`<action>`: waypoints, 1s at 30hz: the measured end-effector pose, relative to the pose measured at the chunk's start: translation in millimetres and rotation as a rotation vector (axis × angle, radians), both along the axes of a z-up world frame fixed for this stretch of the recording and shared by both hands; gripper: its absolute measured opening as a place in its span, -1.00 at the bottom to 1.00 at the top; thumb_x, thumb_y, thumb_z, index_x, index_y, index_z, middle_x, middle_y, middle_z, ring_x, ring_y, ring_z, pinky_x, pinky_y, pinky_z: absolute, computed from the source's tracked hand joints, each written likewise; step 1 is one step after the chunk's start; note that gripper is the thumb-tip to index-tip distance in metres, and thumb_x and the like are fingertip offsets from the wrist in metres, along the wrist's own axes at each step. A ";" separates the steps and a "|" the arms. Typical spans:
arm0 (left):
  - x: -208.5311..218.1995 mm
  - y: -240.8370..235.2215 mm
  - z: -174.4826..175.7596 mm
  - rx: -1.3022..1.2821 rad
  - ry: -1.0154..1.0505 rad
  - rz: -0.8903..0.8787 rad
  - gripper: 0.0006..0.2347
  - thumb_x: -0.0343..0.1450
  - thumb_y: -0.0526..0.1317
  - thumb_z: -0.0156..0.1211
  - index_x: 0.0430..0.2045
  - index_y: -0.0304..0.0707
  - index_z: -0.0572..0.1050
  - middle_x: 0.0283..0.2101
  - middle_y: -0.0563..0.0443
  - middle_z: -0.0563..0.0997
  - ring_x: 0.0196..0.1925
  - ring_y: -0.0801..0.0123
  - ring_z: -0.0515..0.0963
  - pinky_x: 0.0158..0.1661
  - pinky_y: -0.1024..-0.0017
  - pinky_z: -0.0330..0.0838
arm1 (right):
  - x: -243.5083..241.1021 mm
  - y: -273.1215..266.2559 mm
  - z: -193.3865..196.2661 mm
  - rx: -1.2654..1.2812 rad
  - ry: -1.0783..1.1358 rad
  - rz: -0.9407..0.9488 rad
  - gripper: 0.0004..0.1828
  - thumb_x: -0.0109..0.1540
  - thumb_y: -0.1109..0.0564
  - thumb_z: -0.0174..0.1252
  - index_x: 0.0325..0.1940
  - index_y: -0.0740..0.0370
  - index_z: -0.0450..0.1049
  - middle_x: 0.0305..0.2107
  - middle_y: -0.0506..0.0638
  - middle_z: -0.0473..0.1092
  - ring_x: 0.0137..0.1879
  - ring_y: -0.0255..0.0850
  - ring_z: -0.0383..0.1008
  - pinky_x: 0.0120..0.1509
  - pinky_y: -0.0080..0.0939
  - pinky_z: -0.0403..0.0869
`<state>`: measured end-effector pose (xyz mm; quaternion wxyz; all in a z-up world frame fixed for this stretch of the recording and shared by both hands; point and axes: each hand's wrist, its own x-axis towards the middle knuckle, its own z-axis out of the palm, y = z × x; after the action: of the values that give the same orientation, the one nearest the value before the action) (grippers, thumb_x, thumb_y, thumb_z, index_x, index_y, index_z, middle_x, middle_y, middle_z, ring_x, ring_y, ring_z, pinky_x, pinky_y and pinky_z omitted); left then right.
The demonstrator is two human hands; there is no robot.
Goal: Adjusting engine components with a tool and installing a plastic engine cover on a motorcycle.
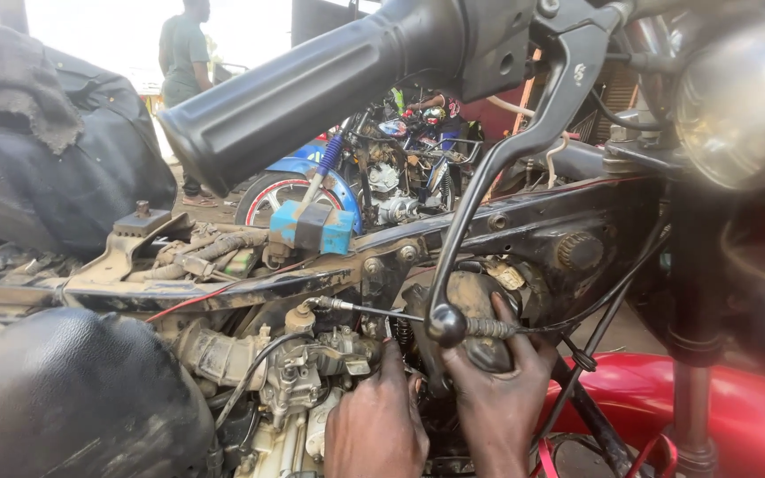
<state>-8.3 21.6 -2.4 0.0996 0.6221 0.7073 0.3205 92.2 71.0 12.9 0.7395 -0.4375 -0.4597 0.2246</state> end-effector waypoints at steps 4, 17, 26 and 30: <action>1.0 12.6 -8.9 -0.012 0.022 0.004 -0.41 0.47 -0.14 0.06 0.40 -0.13 -0.02 -0.37 -0.18 0.66 -0.29 -0.19 0.68 -0.22 -0.14 0.56 | -9.3 -38.4 48.5 -0.476 0.006 0.105 0.04 -0.13 0.23 0.50 0.44 -0.11 0.36 0.02 0.06 0.62 0.06 -0.16 0.67 0.28 -0.17 0.59; 16.1 8.1 -7.9 0.009 0.088 0.077 -0.44 0.44 -0.21 -0.01 0.40 0.06 0.04 -0.47 -0.23 0.63 -0.42 -0.22 0.64 -0.32 -0.13 0.53 | 20.7 -24.4 33.1 -0.414 -0.092 0.022 0.12 -0.24 -0.01 0.55 0.43 -0.14 0.38 -0.06 0.05 0.55 0.00 -0.21 0.61 0.07 -0.24 0.55; 19.4 5.8 -2.1 0.022 0.028 0.106 -0.49 0.46 -0.12 0.01 0.36 0.08 0.12 -0.39 -0.30 0.67 -0.31 -0.37 0.66 -0.21 -0.22 0.52 | 14.9 -22.3 37.6 -0.564 -0.434 -0.168 0.24 -0.22 -0.44 0.53 0.50 -0.28 0.27 -0.03 0.15 0.37 0.17 0.06 0.36 0.22 0.05 0.36; 22.9 7.4 -6.1 0.034 0.012 0.137 -0.57 0.45 -0.10 -0.03 0.28 0.14 0.19 -0.39 -0.31 0.65 -0.31 -0.44 0.62 -0.22 -0.28 0.48 | 20.4 -27.2 47.5 -0.491 -0.517 -0.168 0.14 -0.20 -0.42 0.47 0.41 -0.03 0.37 -0.07 0.17 0.57 0.14 0.09 0.51 0.11 0.16 0.46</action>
<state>14.6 29.0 -8.4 0.0622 0.5758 0.7433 0.3348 112.6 43.8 60.4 0.4880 -0.6804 -0.5262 0.1487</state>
